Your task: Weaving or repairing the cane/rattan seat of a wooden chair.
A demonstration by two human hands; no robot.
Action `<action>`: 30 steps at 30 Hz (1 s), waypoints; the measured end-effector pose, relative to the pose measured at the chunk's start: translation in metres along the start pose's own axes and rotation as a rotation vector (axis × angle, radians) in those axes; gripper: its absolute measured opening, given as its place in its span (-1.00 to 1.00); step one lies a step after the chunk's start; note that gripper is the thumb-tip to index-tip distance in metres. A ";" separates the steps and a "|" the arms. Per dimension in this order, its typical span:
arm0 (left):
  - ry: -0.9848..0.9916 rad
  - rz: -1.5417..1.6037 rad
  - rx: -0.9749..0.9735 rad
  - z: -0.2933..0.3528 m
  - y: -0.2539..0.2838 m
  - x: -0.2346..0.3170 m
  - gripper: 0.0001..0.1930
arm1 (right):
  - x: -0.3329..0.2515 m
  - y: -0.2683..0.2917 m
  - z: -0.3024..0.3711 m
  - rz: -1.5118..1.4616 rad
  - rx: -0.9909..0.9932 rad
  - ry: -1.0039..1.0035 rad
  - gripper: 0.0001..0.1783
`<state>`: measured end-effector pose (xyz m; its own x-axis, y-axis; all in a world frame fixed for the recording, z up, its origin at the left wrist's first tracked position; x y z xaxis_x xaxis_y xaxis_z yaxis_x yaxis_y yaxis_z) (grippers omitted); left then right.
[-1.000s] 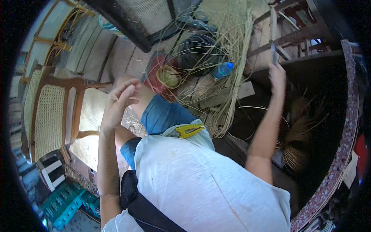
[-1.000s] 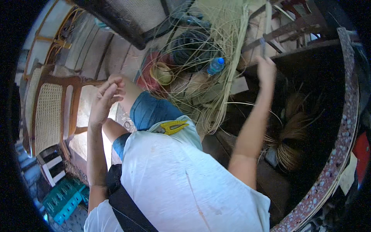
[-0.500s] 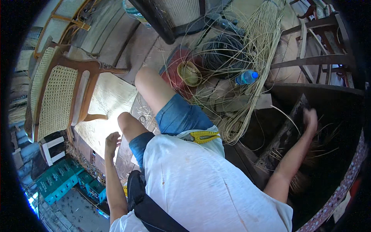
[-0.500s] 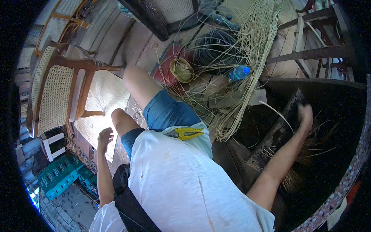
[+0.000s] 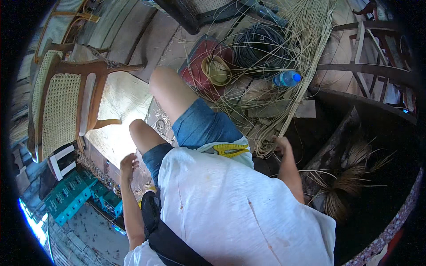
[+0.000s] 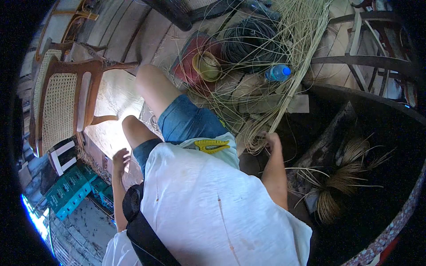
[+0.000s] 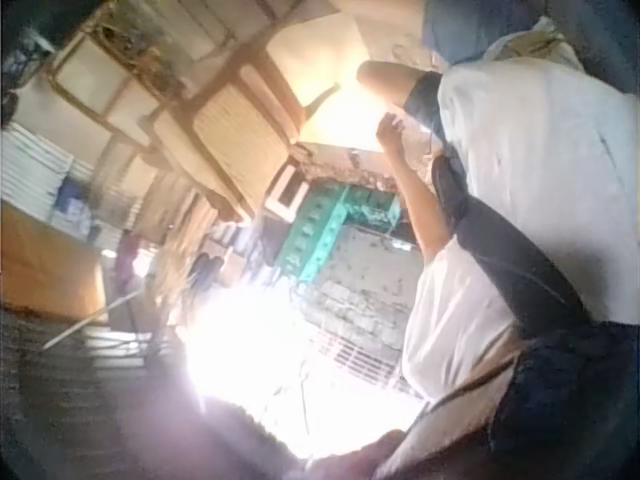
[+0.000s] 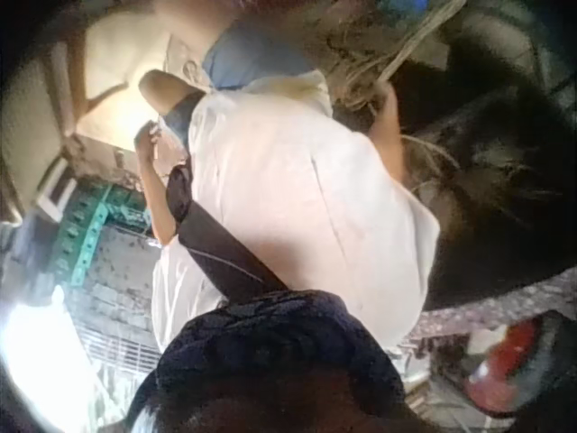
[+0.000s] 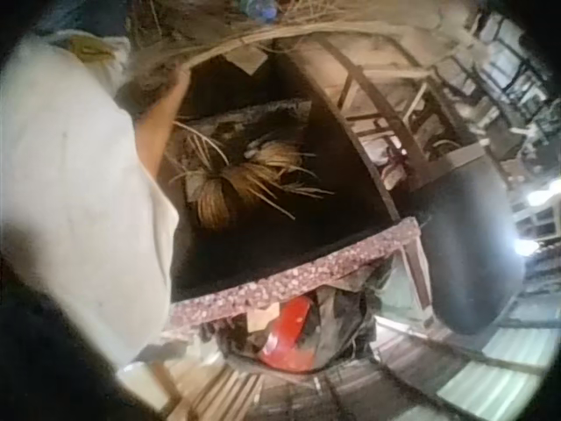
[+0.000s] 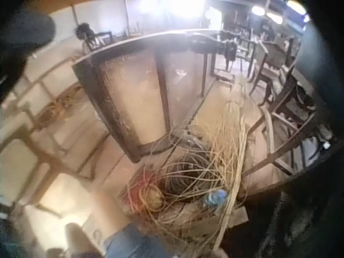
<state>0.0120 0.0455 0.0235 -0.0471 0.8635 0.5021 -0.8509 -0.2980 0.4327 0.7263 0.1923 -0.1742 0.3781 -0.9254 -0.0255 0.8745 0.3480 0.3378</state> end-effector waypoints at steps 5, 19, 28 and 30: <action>-0.297 -0.143 -0.051 0.015 -0.073 0.179 -0.68 | -0.070 0.003 0.045 -0.710 -0.246 0.495 -0.78; -0.743 -0.410 -0.990 0.170 -0.420 0.274 -0.71 | -0.199 0.053 0.198 -1.132 -0.476 0.952 -0.84; -0.703 -0.174 -1.042 0.154 -0.428 0.268 -0.84 | -0.194 0.054 0.188 -1.145 -0.718 0.977 -0.76; -0.738 -0.194 -0.975 0.157 -0.426 0.272 -0.83 | -0.195 0.056 0.185 -1.149 -0.677 0.965 -0.73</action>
<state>0.4439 0.3437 0.0932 0.1599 0.3294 0.9306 -0.8601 0.5091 -0.0324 0.6451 0.3640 0.0240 -0.7112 -0.3895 -0.5853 0.6808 -0.1742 -0.7114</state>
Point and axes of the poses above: each hand's wrist, its own z-axis away from the middle knuckle, its own y-axis out of the back of the hand, x = y × z, the point moved 5 cm from there along -z, towards the middle knuckle, and after that the axes turned 4 degrees about -x, right-handed, at the moved point
